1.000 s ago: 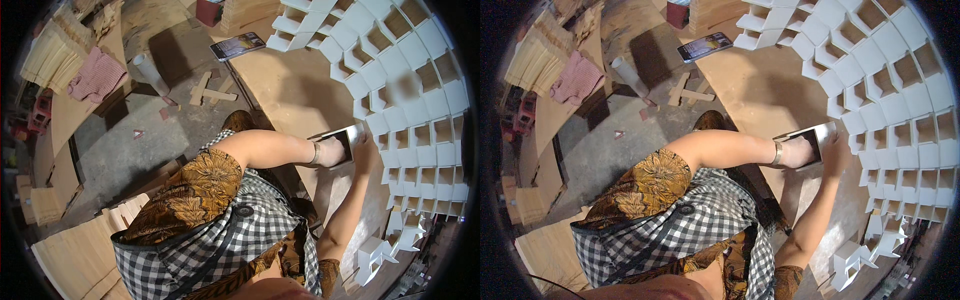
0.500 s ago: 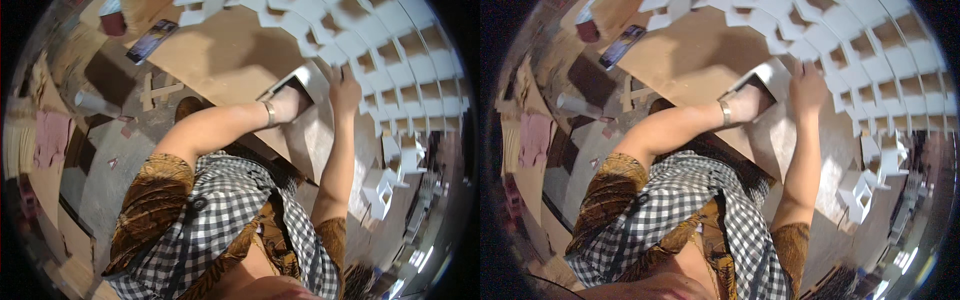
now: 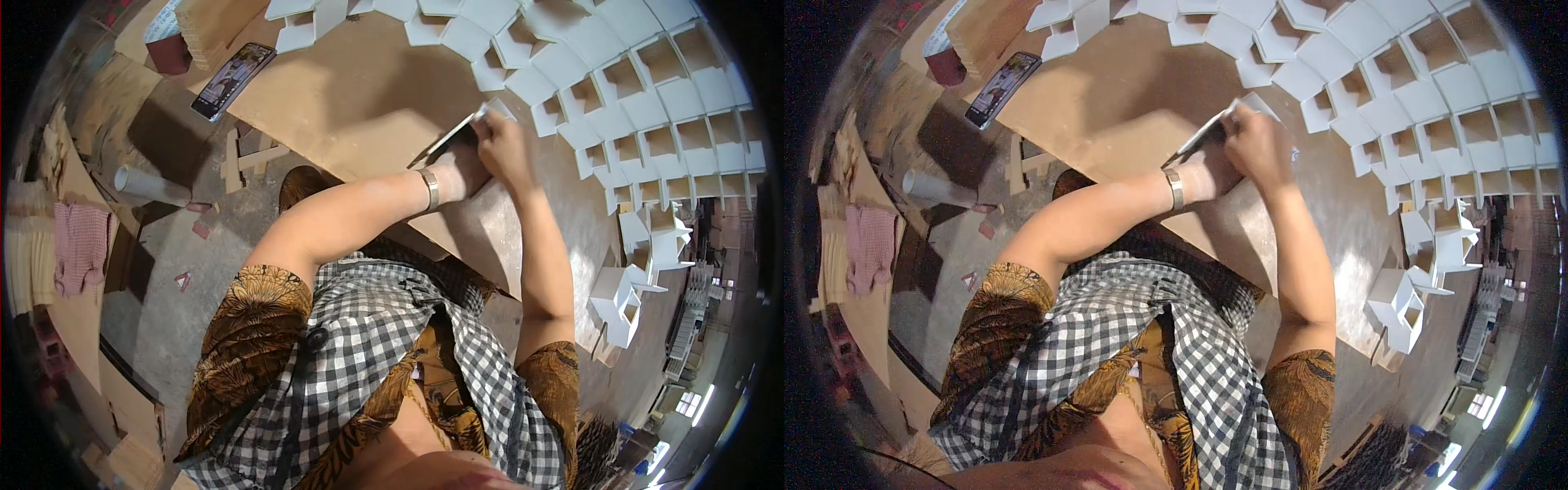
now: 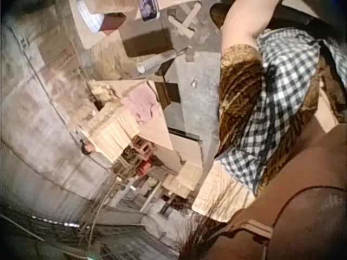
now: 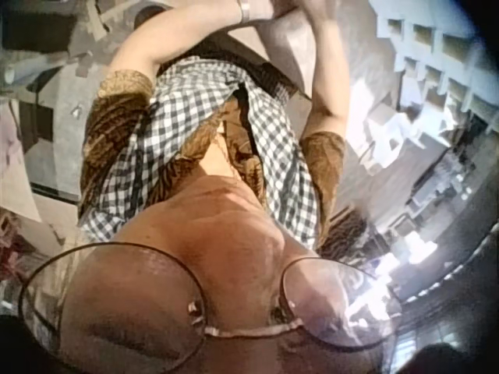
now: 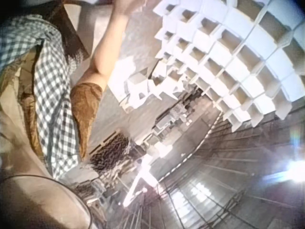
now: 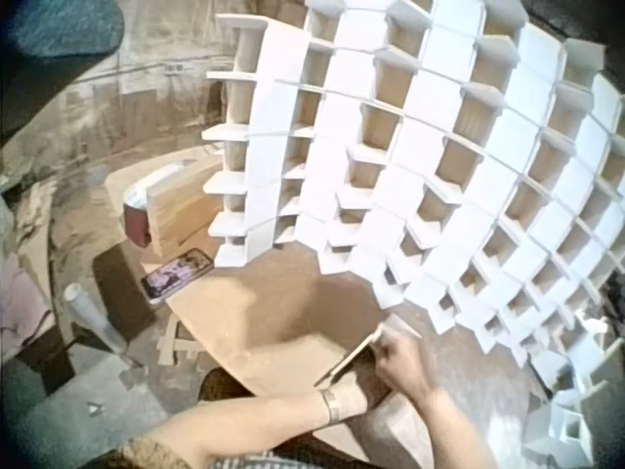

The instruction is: Sanding the edges and flat surfaces of a white wooden interlocking module using a piece of sandpaper.

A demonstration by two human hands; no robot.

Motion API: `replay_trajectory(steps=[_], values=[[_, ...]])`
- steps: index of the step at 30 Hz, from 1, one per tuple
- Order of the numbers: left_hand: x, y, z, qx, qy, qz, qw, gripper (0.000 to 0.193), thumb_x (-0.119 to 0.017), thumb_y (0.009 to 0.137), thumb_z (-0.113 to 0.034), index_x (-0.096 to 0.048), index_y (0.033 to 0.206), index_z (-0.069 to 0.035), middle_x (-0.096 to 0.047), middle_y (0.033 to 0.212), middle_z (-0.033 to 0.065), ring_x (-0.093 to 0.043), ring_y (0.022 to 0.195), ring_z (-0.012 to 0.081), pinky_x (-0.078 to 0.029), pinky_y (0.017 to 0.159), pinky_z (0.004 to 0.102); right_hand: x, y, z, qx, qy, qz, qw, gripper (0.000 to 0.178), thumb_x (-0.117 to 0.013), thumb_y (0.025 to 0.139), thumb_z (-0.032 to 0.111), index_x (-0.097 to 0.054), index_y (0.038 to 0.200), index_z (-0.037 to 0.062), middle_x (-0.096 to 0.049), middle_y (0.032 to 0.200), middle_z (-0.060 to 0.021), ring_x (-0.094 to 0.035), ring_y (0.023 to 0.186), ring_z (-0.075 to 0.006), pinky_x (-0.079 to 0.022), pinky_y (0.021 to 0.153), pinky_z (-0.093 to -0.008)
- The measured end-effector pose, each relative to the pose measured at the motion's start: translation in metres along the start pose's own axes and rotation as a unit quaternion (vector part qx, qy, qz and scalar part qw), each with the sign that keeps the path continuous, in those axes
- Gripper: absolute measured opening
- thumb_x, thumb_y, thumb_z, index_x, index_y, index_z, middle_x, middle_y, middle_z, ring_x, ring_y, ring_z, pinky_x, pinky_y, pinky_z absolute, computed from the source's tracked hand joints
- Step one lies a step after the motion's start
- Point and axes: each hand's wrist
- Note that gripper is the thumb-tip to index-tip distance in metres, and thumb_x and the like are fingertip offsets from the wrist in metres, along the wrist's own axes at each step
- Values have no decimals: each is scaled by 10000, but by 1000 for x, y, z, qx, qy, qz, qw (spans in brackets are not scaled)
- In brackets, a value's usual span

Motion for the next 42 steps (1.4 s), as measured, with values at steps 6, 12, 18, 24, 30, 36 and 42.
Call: replay_trajectory(steps=[6,12,18,24,30,36,42], values=[[-38,6,12,-39,-3,-195,980,272,-477,736,-97,-593,975,-37,-603,968,158,-605,859,263,-489,670,374,4,50,-32,-130,-212,-19,968,282,-460,774,261,-620,849,41,-606,840,-228,-588,801,-372,-450,703,-468],[-17,2,3,29,-96,-109,989,261,-489,742,-139,-601,949,-26,-597,978,157,-537,944,316,-410,798,417,11,0,32,-32,-51,36,998,272,-469,838,269,-558,826,12,-530,780,-267,-519,790,-436,-395,635,-461],[10,-8,6,26,-114,-21,993,268,-456,768,-98,-590,991,-32,-548,1107,143,-486,1064,284,-361,888,416,9,23,10,-59,-98,25,993,253,-459,836,253,-593,867,40,-566,800,-242,-543,795,-412,-421,663,-448],[-69,32,4,47,-215,-162,962,299,-384,825,-123,-472,1102,-57,-481,1182,117,-423,1122,224,-341,925,345,8,9,53,-22,-65,64,996,226,-486,830,214,-587,914,30,-560,795,-256,-539,795,-420,-423,665,-450],[10,-14,9,18,-7,-94,995,210,-435,793,-131,-594,906,-54,-588,1026,158,-539,984,239,-404,855,337,20,-2,24,-19,14,141,990,167,-519,822,127,-550,873,-29,-551,742,-253,-492,641,-420,-416,597,-366],[-1,-8,29,144,-424,5,894,228,-461,701,-73,-589,862,27,-600,879,230,-580,858,354,-460,712,381,24,-11,3,-19,-103,67,992,222,-473,844,199,-579,879,7,-570,777,-237,-548,729,-401,-411,621,-410],[18,-5,11,280,-690,-30,667,266,-432,781,-56,-534,1016,18,-578,1015,188,-520,993,248,-401,821,374,31,-36,4,-23,-7,104,994,218,-515,836,214,-542,808,-1,-511,649,-180,-443,563,-273,-384,554,-351]])
Point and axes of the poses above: each hand's wrist, its own y-axis towards the middle knuckle, its own x-axis out of the back of the hand, z = x × y
